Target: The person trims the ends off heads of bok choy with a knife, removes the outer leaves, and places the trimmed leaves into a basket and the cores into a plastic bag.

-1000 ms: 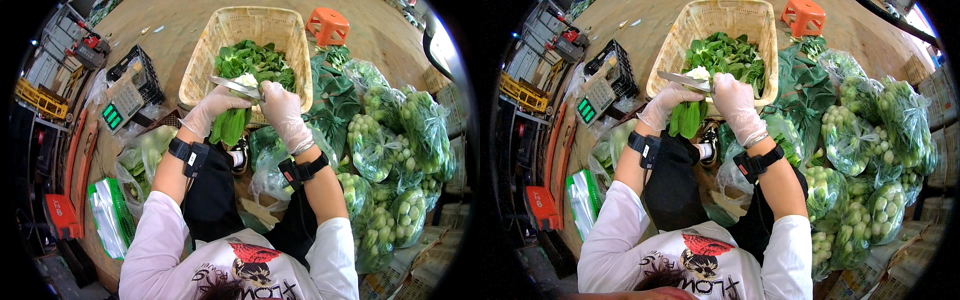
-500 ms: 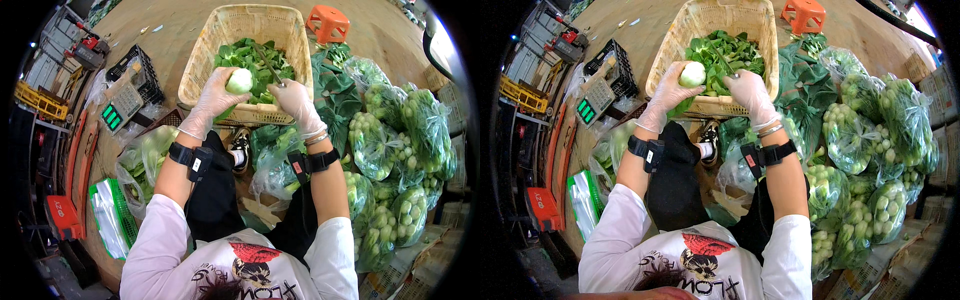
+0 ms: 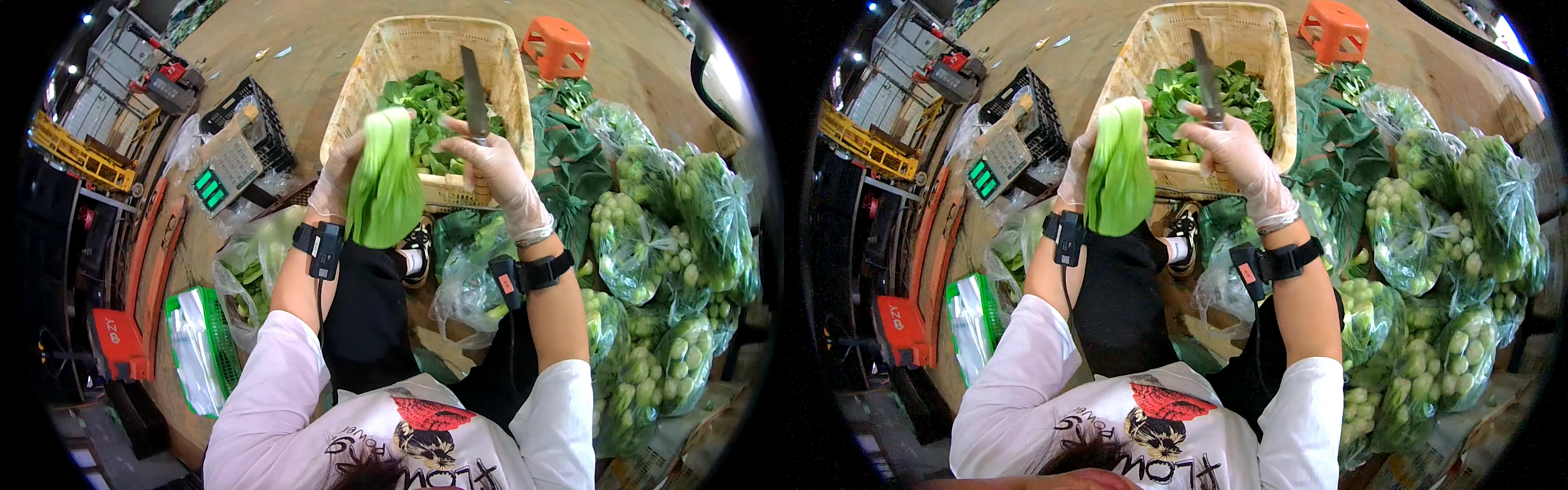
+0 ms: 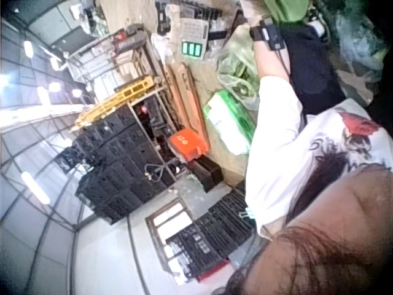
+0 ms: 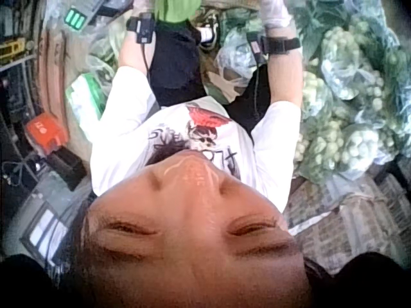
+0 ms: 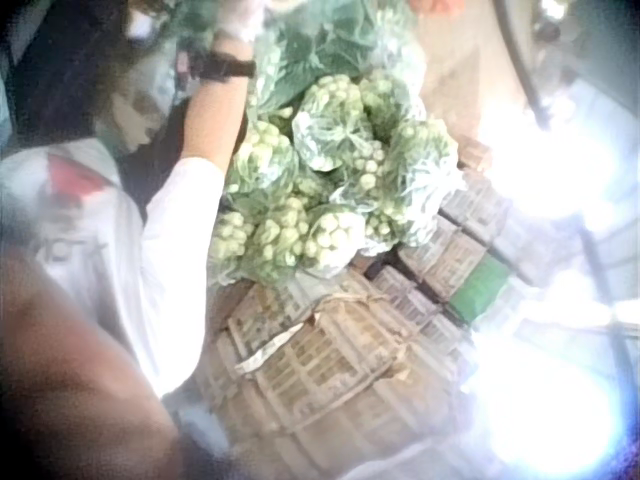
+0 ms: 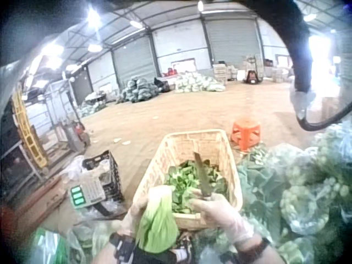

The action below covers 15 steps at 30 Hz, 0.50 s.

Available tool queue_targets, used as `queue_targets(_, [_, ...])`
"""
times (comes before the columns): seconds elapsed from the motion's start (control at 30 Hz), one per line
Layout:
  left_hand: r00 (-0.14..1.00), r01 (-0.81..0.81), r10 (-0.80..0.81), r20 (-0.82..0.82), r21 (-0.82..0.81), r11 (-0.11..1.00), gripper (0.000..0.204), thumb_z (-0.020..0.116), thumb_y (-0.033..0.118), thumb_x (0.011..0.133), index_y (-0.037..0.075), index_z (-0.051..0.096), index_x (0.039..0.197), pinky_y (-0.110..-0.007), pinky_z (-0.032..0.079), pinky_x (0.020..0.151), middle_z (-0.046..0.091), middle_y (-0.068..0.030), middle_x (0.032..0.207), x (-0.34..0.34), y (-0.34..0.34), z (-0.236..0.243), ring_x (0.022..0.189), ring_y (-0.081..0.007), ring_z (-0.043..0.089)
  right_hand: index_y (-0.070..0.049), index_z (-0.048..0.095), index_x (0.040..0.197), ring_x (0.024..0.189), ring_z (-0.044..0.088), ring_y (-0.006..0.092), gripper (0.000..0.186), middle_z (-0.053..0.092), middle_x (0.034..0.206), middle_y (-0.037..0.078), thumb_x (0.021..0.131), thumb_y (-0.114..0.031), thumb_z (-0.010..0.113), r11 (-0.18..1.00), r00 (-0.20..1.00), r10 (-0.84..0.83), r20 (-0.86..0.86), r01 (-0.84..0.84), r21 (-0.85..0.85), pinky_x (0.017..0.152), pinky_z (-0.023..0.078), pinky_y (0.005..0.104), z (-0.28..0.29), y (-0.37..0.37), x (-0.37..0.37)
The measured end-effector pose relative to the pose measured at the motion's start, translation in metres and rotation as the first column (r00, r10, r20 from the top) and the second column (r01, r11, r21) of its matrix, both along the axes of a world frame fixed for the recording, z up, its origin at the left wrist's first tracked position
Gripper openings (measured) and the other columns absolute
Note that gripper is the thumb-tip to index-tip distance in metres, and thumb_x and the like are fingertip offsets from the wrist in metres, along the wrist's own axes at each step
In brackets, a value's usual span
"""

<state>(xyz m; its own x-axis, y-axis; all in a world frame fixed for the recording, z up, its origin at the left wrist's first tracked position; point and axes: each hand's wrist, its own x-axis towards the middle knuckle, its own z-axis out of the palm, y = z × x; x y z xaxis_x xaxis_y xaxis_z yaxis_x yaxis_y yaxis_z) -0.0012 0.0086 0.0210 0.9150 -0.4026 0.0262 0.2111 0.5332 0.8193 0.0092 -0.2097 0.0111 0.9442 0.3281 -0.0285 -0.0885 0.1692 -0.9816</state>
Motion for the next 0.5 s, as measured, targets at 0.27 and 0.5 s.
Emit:
queue_targets(0.27, [0.932,0.362,-0.353,-0.078,0.221,0.906,0.050,0.061,0.027,0.084,-0.001,0.046,0.123,-0.028,0.046,0.085,0.057,-0.0090,0.110,0.020,-0.020,-0.010,0.097,-0.0163,0.057,-0.001,0.058,0.116,0.054,0.051,0.0052,0.048,0.061,0.070,0.000,0.073,-0.016,0.072,0.951,0.995,-0.085,0.047,0.095,-0.293,0.049,0.043,0.0211,-0.004,0.004,-0.007])
queue_targets(0.5, [0.902,0.142,-0.410,0.136,0.803,0.579,0.051,0.073,0.020,0.073,0.005,0.053,0.117,-0.025,0.043,0.083,0.058,-0.0012,0.104,0.019,-0.025,-0.005,0.092,-0.0100,0.054,-0.002,0.063,0.108,0.058,0.050,0.0056,0.039,0.060,0.067,0.003,0.072,-0.017,0.068,0.836,0.992,0.115,0.043,-0.073,-0.544,0.057,0.046,0.0217,0.013,-0.005,-0.011])
